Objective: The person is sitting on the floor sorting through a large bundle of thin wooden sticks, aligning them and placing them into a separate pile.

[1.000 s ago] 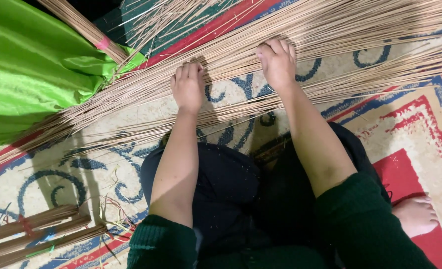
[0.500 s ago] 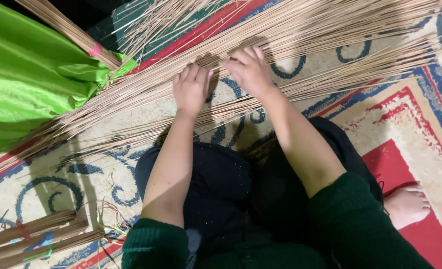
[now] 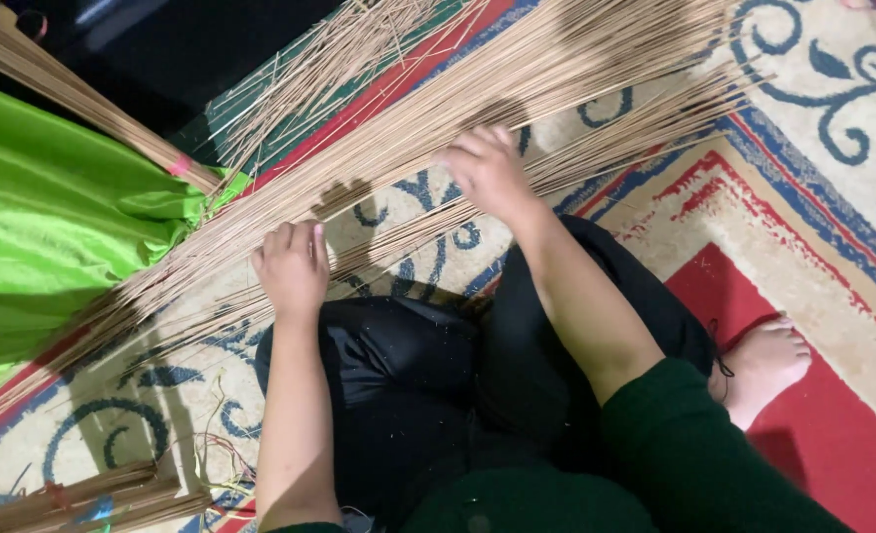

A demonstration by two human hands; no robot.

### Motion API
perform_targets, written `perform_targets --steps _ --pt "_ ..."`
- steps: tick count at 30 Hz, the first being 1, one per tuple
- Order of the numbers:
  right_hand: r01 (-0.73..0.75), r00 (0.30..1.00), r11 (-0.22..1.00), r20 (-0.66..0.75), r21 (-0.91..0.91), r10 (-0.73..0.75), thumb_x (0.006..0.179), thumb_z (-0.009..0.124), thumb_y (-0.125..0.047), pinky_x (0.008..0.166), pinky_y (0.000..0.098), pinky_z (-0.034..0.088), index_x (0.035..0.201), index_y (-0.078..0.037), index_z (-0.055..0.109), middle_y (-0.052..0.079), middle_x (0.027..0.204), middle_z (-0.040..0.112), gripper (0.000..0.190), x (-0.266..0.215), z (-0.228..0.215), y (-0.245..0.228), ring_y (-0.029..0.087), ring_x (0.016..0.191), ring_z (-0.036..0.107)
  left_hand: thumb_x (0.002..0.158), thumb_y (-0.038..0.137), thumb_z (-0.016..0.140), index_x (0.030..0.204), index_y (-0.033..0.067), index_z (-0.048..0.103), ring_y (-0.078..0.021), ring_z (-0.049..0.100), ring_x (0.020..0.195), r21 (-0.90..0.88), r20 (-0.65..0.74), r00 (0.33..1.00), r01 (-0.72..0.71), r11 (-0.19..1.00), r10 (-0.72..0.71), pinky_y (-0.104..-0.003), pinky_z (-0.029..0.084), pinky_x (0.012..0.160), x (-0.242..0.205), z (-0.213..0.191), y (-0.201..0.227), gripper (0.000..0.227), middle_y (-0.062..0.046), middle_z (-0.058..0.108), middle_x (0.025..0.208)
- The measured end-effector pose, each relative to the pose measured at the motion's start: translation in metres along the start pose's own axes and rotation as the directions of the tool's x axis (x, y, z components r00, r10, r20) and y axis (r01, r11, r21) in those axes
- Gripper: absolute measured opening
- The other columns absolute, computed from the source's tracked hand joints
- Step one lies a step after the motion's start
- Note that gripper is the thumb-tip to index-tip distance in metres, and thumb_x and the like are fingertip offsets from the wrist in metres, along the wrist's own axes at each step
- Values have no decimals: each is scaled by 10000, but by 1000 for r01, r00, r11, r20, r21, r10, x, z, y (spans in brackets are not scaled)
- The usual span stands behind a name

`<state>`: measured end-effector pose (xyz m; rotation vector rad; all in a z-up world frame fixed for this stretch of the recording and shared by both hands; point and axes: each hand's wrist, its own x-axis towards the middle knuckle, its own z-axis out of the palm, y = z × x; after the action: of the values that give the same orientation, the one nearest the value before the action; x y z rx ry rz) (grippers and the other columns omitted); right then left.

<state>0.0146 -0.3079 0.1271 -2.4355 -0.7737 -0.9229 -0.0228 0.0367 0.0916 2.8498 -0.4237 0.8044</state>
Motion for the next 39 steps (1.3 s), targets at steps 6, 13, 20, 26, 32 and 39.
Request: perform_targets --steps 6,13,20,26,32,39 --pt "56 998 992 1 111 -56 1017 646 -226 741 357 414 936 -203 745 -23 835 626 130 -5 41 -82 198 790 600 1021 400 663 993 242 712 -213 662 801 -59 -28 986 -166 984 165 -371 528 681 -4 18 55 168 30 574 780" --pt "-147 984 989 98 -4 147 993 720 -219 907 434 460 1035 -188 752 8 922 682 61 -28 -27 -6 258 923 662 1042 433 698 1032 294 762 -208 655 877 66 63 993 95 993 -99 -401 508 895 -40 9 -38 153 52 601 826" --pt "-145 982 975 141 169 122 984 744 -216 813 407 487 1018 -197 774 19 902 709 49 -29 -6 -19 266 869 691 972 379 768 1031 258 741 -198 655 863 -87 -55 998 -31 996 26 -373 487 885 -19 -4 7 137 53 595 812" --pt "-151 981 969 148 198 123 934 791 -133 835 439 515 1015 -162 785 40 877 721 87 -30 -21 -8 313 861 712 1004 351 748 969 251 750 -185 640 801 -206 -52 998 -46 977 36 -324 453 756 -17 -16 -1 107 60 579 776" --pt "-145 985 982 113 122 131 926 852 -204 954 400 429 1011 -220 784 -14 888 727 110 -38 -14 3 245 909 714 987 353 767 984 264 768 -188 651 791 -313 6 1000 0 950 2 -335 453 759 -21 -9 -9 89 54 600 760" --pt "-193 977 948 143 255 160 945 838 -192 892 360 400 1007 -255 815 -12 882 738 91 -33 -10 -2 218 832 688 966 331 801 927 245 767 -203 641 743 -362 -15 1000 -11 932 5 -333 451 740 -18 -11 -6 100 41 574 709"
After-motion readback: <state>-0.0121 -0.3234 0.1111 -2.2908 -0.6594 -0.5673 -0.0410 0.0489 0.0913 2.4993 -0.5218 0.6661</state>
